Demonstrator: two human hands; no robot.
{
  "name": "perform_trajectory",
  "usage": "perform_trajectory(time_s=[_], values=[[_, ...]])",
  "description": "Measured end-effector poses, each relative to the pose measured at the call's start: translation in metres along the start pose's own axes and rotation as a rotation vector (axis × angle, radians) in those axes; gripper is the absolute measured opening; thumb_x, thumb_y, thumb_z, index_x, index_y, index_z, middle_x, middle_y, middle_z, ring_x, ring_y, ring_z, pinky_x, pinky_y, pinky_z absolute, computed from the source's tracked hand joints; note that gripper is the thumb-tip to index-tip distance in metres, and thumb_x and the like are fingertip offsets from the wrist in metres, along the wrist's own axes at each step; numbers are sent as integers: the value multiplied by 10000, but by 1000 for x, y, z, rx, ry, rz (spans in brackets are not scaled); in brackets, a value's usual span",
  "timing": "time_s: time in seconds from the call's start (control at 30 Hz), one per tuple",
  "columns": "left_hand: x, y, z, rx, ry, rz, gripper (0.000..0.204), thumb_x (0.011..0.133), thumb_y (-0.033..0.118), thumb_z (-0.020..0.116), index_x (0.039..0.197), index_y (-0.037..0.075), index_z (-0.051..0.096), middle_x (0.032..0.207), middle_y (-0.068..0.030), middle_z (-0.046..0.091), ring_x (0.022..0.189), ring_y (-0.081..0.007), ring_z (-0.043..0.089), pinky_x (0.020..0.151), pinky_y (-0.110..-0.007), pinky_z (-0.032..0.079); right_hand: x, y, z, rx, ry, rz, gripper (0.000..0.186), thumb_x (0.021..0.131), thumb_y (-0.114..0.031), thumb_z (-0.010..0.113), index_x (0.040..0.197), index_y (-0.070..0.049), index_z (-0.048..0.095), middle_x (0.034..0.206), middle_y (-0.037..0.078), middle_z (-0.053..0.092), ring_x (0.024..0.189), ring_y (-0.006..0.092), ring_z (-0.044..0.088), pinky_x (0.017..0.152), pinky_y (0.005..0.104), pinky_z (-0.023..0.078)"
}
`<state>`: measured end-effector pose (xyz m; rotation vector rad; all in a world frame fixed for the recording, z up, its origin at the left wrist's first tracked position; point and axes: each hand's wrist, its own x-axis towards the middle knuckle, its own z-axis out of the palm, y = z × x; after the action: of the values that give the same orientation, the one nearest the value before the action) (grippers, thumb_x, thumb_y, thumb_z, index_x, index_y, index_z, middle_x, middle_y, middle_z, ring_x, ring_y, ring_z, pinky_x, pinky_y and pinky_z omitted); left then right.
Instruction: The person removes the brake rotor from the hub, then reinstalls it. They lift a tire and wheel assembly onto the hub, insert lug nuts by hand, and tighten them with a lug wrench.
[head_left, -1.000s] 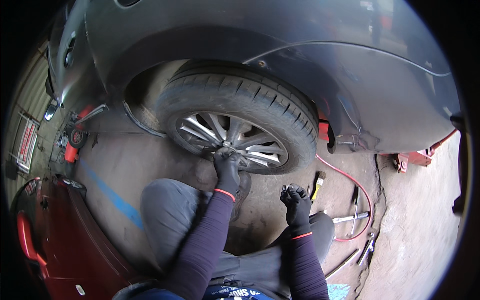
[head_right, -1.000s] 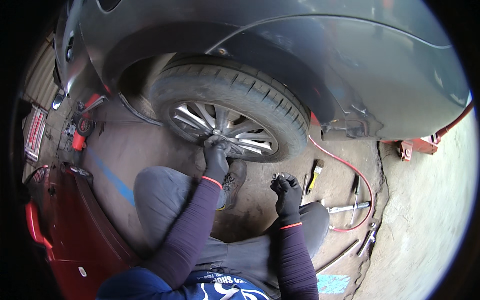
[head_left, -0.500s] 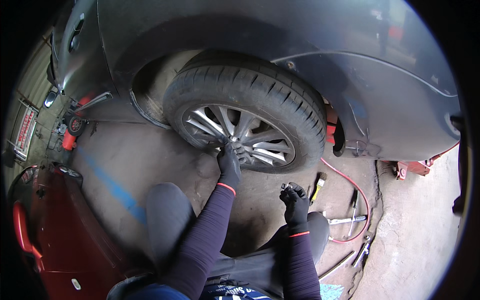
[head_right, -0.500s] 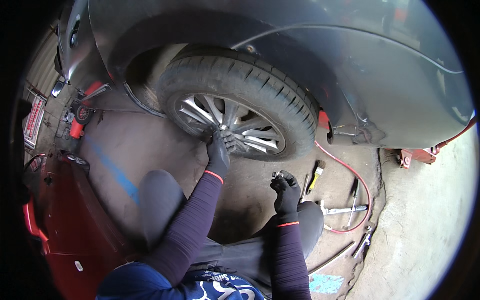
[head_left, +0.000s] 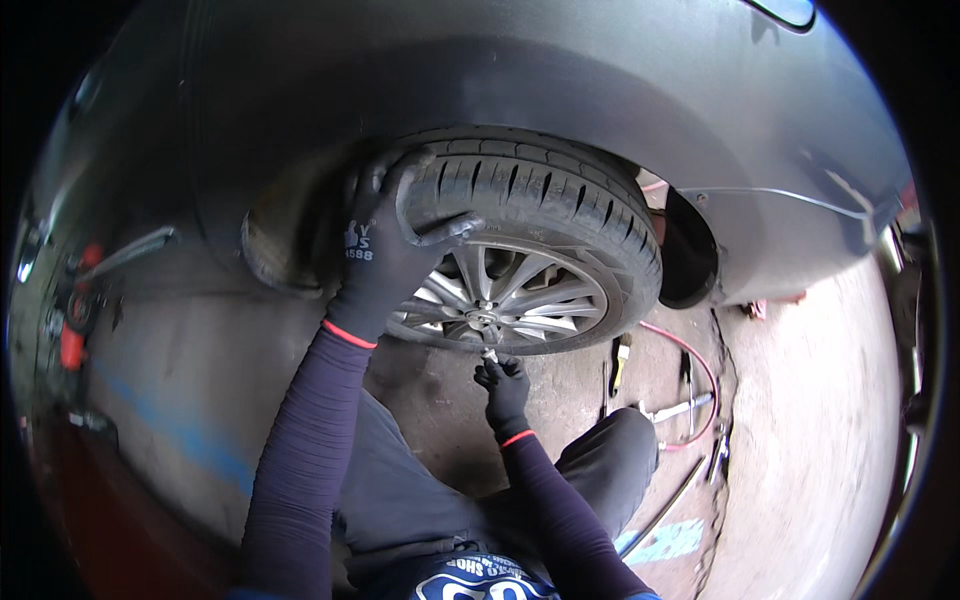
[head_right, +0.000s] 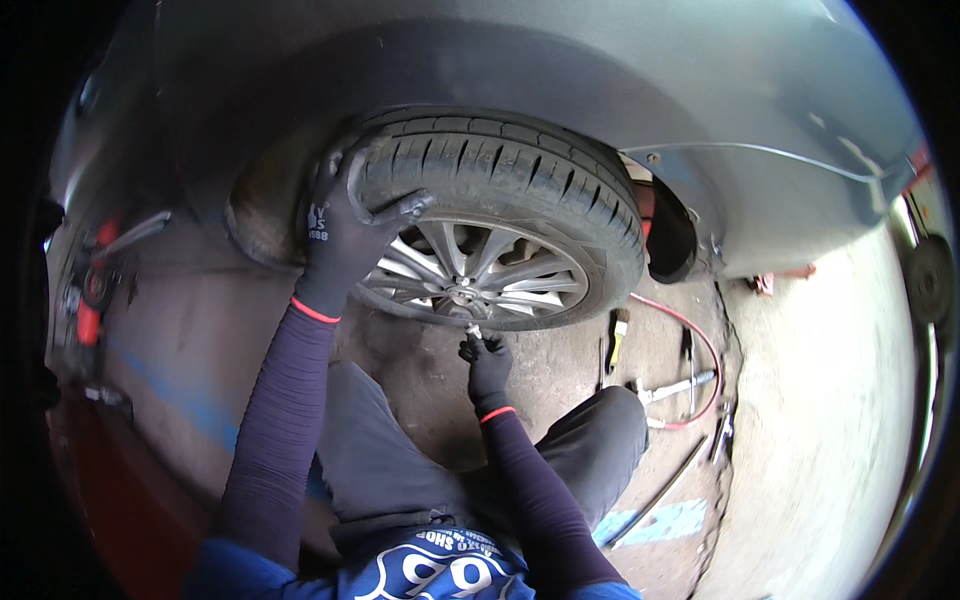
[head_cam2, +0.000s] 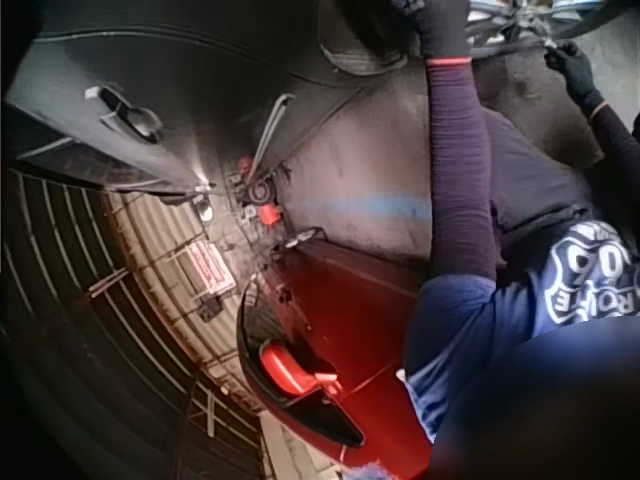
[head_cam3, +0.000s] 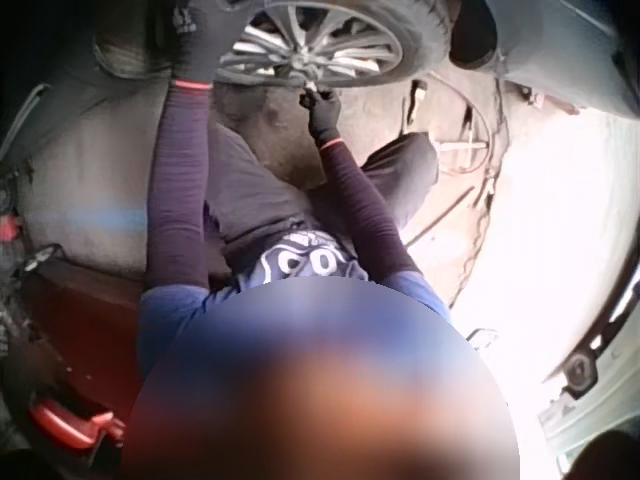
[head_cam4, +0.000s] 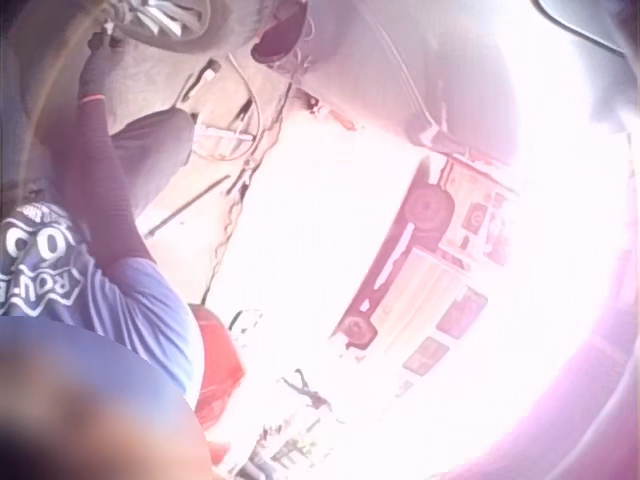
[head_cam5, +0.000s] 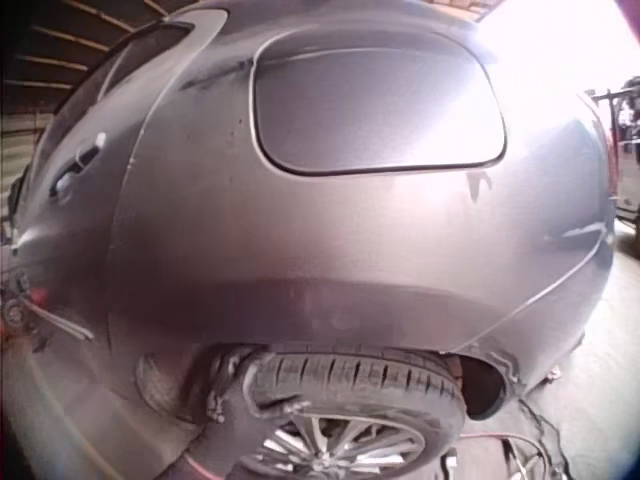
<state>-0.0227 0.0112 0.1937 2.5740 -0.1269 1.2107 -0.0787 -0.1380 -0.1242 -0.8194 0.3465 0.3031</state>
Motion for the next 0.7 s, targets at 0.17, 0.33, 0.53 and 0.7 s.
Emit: perform_trajectory(time_s=[0.17,0.33,0.53,0.7], values=[[12,-14,10,-31,1,44,802,690,463,901,1286,10,611,1283,-268,573,1219,-417,525,1003,-523,455,22,26,63,65,180,-252,145,938,-16,690,1021,-39,573,908,87,679,735,171,686,654,322,591],[22,-29,23,-87,-9,67,827,708,529,870,1279,-4,599,1308,-266,559,1243,-436,499,1058,-558,392,23,27,92,-147,470,-425,172,963,-102,701,975,-21,550,837,73,657,659,122,625,575,278,521],[28,-47,37,-91,-21,92,846,725,567,849,1274,-24,592,1253,-281,589,1185,-448,552,1046,-544,405,12,29,94,-178,418,-483,173,972,-108,687,958,-20,538,812,47,643,672,89,586,592,253,468],[22,-47,25,-166,-85,98,843,704,568,857,1227,-44,607,1221,-278,587,1160,-433,556,1026,-542,420,21,33,89,-40,332,-489,118,992,-88,642,987,-13,550,857,80,679,690,110,618,605,270,498]])
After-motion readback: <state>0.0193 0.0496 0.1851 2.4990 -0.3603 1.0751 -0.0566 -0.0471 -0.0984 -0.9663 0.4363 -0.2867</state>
